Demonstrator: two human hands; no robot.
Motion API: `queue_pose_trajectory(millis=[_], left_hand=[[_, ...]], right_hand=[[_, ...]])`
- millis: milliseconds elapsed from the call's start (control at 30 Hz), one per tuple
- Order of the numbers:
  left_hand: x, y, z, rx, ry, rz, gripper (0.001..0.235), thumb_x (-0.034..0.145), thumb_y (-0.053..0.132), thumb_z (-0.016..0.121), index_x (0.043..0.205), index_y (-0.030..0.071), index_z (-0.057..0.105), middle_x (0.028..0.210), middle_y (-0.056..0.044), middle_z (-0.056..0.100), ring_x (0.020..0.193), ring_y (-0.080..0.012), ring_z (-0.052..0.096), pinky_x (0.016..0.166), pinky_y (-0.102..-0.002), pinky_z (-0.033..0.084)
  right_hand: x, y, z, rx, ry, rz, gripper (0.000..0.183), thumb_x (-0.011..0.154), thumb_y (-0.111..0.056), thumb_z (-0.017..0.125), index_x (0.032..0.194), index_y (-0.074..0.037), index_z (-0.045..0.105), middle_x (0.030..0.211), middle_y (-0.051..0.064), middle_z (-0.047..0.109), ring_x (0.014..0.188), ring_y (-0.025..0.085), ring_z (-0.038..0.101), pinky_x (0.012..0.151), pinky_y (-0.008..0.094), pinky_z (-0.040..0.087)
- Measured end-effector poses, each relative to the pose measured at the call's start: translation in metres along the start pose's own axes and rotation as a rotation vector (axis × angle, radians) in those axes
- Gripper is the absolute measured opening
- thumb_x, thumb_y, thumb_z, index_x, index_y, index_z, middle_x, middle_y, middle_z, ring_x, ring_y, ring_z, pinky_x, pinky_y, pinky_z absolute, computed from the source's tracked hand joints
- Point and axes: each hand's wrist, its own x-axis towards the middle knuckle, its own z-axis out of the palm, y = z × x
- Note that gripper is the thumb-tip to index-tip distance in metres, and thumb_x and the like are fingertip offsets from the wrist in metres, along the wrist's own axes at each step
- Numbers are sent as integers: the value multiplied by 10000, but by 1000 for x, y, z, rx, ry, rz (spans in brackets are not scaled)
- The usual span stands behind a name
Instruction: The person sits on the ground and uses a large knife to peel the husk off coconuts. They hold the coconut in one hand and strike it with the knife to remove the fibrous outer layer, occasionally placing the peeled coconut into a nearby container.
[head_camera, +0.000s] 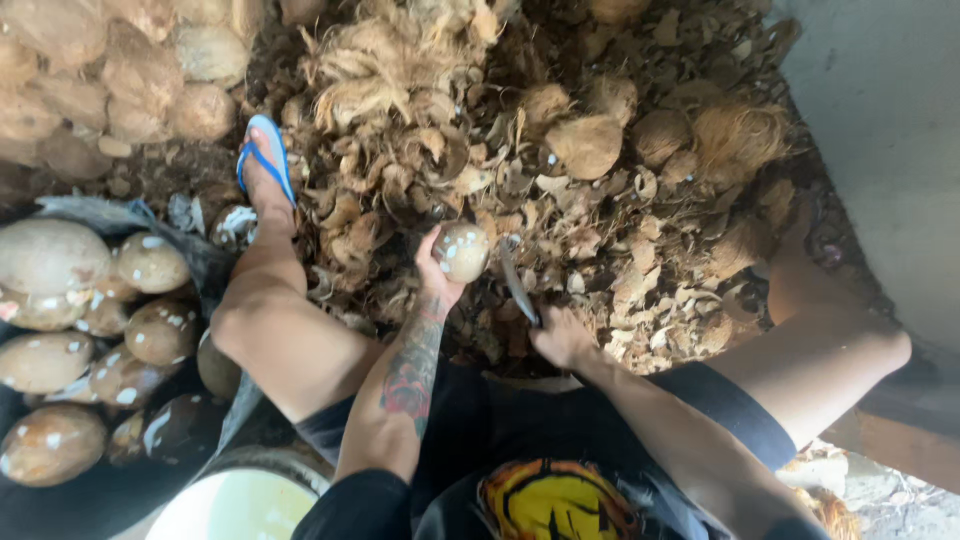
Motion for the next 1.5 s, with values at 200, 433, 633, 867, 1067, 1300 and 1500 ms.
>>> queue_pose_trajectory(millis=[200, 433, 633, 867, 1067, 1300, 1500], left_hand=[[-10, -1, 10, -74, 28, -67, 345, 793, 436, 847, 985, 155, 788, 1056, -115, 811, 956, -333, 792, 883, -525, 644], [-11, 6, 21, -30, -21, -64, 405, 746, 475, 855, 991, 165, 765, 1040, -122, 799, 957, -354, 778, 865, -583, 624], [25, -1, 1, 70, -16, -171, 521, 717, 568, 852, 1022, 156, 761, 992, -147, 801, 873, -378, 778, 789, -622, 621], [-22, 26, 41, -112, -40, -155, 575, 673, 653, 820, 1034, 213, 739, 1089, -127, 782, 978, -389, 724, 813, -650, 564], [-50, 125, 78, -342, -337, 10, 588, 708, 668, 792, 1026, 177, 732, 1092, -176, 775, 978, -412, 728, 797, -653, 597], [-238, 291, 41, -229, -440, 441, 674, 748, 636, 708, 1147, 95, 763, 1156, -181, 784, 1028, -374, 749, 922, -659, 569], [-387, 314, -149, -144, -473, 895, 709, 894, 601, 663, 1403, 107, 674, 1345, -184, 733, 1225, -460, 709, 967, -759, 563]], right_hand=[[-17, -3, -17, -148, 229, -278, 544, 685, -419, 656, 1181, -201, 602, 652, 166, 706, 703, 437, 768, 685, 570, 575], [-2, 17, -5, 113, 38, 271, 458, 809, -372, 627, 1106, -46, 747, 925, 272, 782, 993, 445, 775, 896, 565, 592], [3, 24, -20, -190, 311, -238, 649, 622, -374, 678, 1244, -194, 634, 719, 169, 748, 728, 416, 785, 690, 580, 595], [-10, -23, -56, 48, -47, 245, 525, 785, -346, 613, 1190, -31, 729, 1055, 301, 774, 1104, 471, 741, 960, 612, 564], [26, -46, -93, 190, -15, 32, 291, 816, -291, 659, 931, -31, 726, 725, 188, 723, 773, 352, 742, 786, 502, 554], [19, -217, -156, 325, -229, -629, 147, 774, 44, 531, 832, -86, 566, 526, 40, 624, 473, 159, 636, 567, 305, 525], [-52, -333, -135, 439, -709, -938, 77, 690, -29, 560, 693, -81, 503, 563, 93, 607, 521, 189, 620, 564, 309, 474]])
